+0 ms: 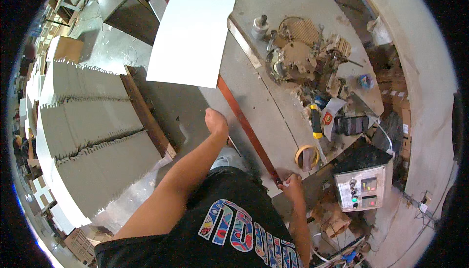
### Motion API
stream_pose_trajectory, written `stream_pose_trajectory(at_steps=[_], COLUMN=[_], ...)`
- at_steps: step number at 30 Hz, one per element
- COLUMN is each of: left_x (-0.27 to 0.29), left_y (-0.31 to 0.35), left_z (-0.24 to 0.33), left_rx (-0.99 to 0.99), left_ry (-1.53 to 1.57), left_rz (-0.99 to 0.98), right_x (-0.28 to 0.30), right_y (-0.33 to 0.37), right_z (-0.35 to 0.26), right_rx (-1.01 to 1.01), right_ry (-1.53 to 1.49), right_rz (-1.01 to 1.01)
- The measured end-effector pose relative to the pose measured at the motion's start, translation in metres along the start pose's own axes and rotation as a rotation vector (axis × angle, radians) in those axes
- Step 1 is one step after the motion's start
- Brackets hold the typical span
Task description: The person picks up white rectangular panels from a stack, places them on a workbench, and moves them around. They repeatedly lift, turn, and reposition the panels by hand without using any tools.
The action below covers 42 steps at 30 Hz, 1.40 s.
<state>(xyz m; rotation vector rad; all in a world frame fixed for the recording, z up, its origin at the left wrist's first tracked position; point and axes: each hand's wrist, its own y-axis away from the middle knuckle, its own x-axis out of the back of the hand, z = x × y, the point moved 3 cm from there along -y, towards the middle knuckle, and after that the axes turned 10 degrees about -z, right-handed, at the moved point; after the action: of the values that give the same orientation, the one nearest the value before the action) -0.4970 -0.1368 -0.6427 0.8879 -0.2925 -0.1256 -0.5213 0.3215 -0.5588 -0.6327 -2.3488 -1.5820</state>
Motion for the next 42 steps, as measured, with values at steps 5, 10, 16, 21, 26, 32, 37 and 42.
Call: stream_pose_trajectory(at_steps=[5,10,16,21,26,32,37,42], left_x=[-0.009,-0.010,-0.013,-0.010,-0.012,0.006,0.123,0.215], left_y=[-0.018,-0.025,-0.028,-0.018,-0.019,-0.094,-0.209,-0.302], left_z=[0.006,0.025,0.033,0.045,0.040,0.001,0.044,0.200], left_rx=[-0.043,-0.206,-0.258,-0.345,-0.269,-0.183,-0.345,0.291], left_ry=[0.145,0.012,-0.379,-0.491,-0.247,-0.279,-1.458,-0.500], left_rz=[0.067,0.149,0.270,0.233,0.194,-0.470,-1.607,-1.015], right_x=[-0.006,0.003,-0.010,-0.019,-0.018,-0.020,-0.102,-0.272], right_y=[0.000,-0.011,-0.008,-0.015,-0.013,0.016,0.028,-0.035], right_z=[0.004,-0.017,-0.009,0.008,0.006,-0.009,-0.046,-0.158], right_rx=[0.094,0.129,0.089,0.134,0.146,-0.037,-0.211,-0.500], right_ry=[0.154,0.035,0.140,-0.110,-0.052,0.061,-0.444,-0.354], right_rz=[0.092,0.130,0.145,0.086,0.238,0.356,0.933,1.453])
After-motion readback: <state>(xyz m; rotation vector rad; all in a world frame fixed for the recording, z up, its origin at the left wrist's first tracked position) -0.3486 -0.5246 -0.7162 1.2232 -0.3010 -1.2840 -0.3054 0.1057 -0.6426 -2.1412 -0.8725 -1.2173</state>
